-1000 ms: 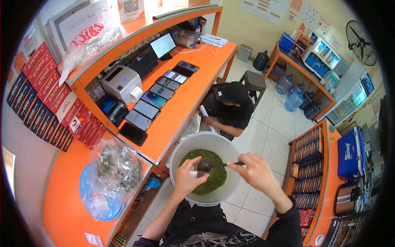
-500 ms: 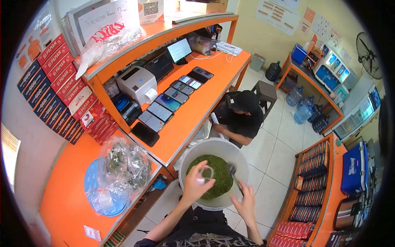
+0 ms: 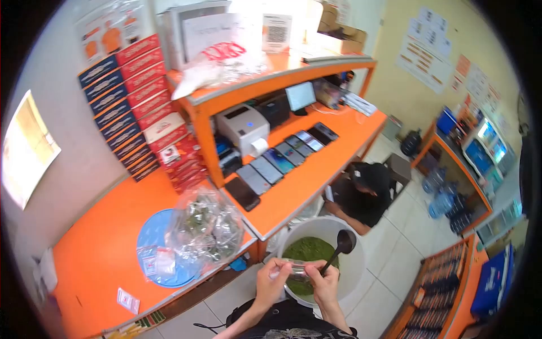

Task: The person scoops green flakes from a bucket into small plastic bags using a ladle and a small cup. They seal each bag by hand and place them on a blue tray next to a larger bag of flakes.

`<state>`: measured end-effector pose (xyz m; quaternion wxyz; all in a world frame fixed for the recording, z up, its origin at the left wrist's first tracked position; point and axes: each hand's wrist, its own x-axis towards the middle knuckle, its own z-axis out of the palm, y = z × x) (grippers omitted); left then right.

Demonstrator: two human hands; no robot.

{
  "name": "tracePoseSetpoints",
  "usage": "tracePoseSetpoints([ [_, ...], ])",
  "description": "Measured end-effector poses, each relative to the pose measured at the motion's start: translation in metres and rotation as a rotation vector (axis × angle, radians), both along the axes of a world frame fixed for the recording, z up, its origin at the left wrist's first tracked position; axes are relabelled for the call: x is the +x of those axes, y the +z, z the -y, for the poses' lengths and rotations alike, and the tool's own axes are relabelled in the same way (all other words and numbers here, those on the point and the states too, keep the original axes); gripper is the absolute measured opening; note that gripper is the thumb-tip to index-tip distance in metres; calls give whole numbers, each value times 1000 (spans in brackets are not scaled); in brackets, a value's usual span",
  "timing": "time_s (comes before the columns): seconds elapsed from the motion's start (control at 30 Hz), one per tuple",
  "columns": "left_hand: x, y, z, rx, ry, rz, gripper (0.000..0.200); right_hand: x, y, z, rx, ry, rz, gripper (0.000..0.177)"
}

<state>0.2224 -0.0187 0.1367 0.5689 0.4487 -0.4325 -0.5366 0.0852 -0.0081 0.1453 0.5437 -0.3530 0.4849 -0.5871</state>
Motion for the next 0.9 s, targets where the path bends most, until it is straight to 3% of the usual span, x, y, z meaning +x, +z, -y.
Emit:
tracePoseSetpoints([
  [0.1,16,0,-6,-32,114,45,14,13,-6,12,-50,142,-21,13],
  [0.2,48,-6,-11,-26,45,159,11,28,28,30,-73,572,-435,13],
  [0.23,54,-4,-15,-44,162,208,11,34,39,37,-77,715,-589,13],
  [0.3,64,4,-24,-81,384,310,13,62,57,51,-359,746,-655,15],
  [0.33,72,2,-24,-151,532,166,20,75,66,61,-518,765,-654,19],
  [0.4,101,-13,-29,-59,658,-512,27,116,63,88,-691,642,-666,24],
  [0.47,122,-8,-26,-2,761,-783,29,161,47,116,-686,484,-547,35],
  [0.5,128,-7,-21,22,803,-927,29,169,39,119,-639,493,-643,38],
  [0.57,135,-16,-17,-18,725,-1004,27,181,31,123,-551,490,-826,44],
  [0.6,136,-11,-15,2,698,-1042,28,173,30,110,-582,526,-740,54],
  [0.7,118,-17,-3,36,638,-997,27,141,13,73,-459,677,-557,41],
  [0.8,75,-26,12,62,593,-788,26,117,-46,63,-324,505,-367,30],
  [0.9,37,-17,24,131,475,-776,25,62,-7,48,-143,434,-431,21],
])
